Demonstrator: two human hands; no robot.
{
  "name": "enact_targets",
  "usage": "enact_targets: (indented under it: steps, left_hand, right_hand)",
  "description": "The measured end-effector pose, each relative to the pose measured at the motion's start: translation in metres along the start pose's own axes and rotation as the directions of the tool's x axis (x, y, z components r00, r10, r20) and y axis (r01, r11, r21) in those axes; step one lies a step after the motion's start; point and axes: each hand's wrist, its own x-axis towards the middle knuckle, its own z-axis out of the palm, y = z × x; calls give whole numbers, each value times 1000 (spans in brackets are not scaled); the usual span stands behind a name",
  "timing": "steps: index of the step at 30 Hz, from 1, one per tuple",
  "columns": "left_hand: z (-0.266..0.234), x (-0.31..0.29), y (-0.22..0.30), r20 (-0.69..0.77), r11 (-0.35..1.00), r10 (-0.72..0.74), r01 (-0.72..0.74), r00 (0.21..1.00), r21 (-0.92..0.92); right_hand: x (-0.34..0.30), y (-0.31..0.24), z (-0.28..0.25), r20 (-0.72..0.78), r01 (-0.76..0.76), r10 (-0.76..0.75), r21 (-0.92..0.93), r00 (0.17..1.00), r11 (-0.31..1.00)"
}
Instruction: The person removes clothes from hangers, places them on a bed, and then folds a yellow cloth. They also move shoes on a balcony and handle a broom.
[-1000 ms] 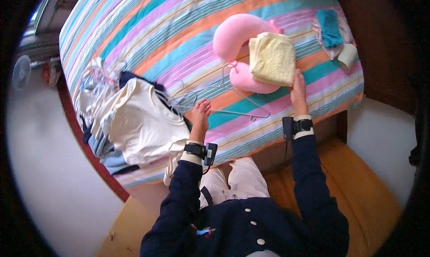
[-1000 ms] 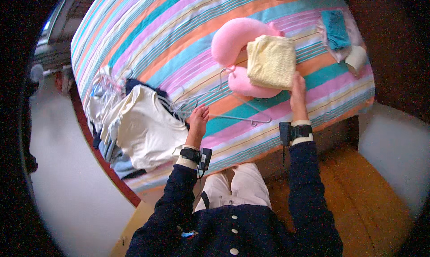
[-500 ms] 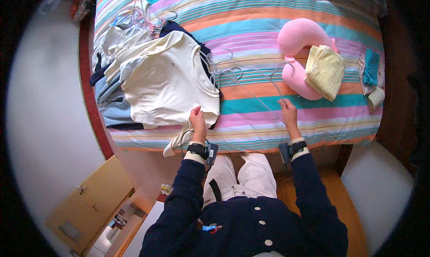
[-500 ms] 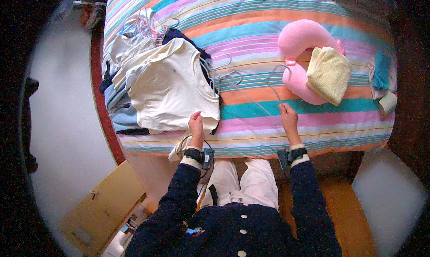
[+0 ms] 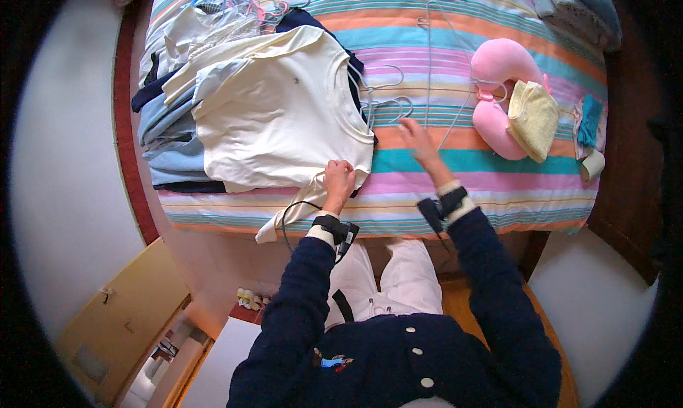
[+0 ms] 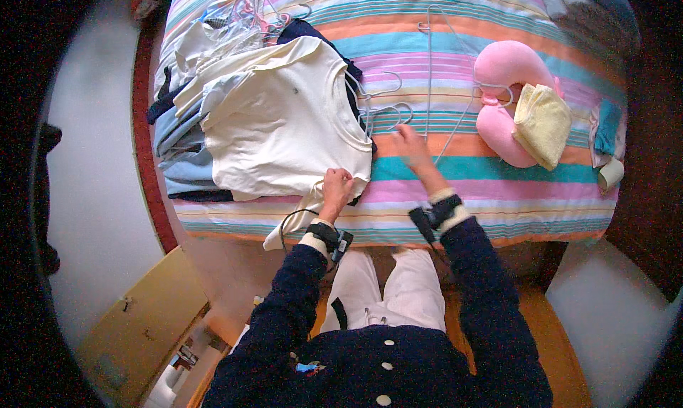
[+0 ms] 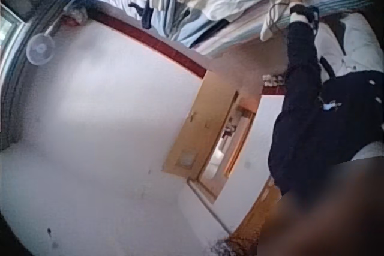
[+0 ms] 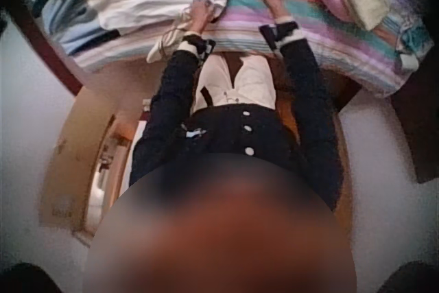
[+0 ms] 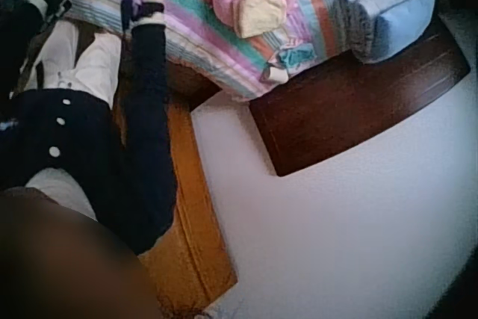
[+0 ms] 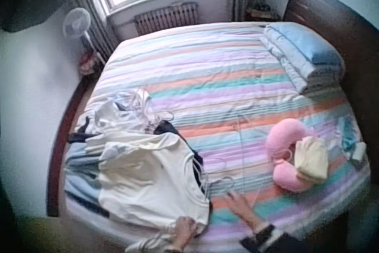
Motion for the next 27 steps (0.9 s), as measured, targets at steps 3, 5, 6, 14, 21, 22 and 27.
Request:
enact_targets:
  steps: [3, 5, 6, 14, 21, 22, 27]
  left_hand:
    - [-9, 0, -8, 95, 973, 34, -12, 995, -229]
    - [-18, 0, -12, 122, 953, 91, -51, 988, -297]
    - [-24, 0, -11, 89, 932, 78, -41, 993, -361]
    - [-75, 26, 50, -323, 780, 326, -446, 888, -440]
    - [-108, 2, 59, -121, 872, 372, -391, 920, -293]
    - [-113, -4, 59, -114, 873, 397, -413, 911, -258]
    - [-144, -29, 74, -100, 718, 464, -441, 880, -538]
  right_hand:
    - [24, -21, 58, 68, -198, 186, 324, 980, 925]
    - [42, -32, 77, 181, -366, 321, 553, 930, 748]
    - [48, -36, 82, 168, -331, 292, 622, 941, 709]
    - [10, -105, 73, 369, -351, 77, 769, 926, 534]
    - [-2, -170, 40, 184, -267, 194, 702, 964, 661]
    - [-5, -179, 36, 166, -277, 227, 692, 960, 666]
    - [-37, -223, 14, 46, -115, 123, 753, 991, 648]
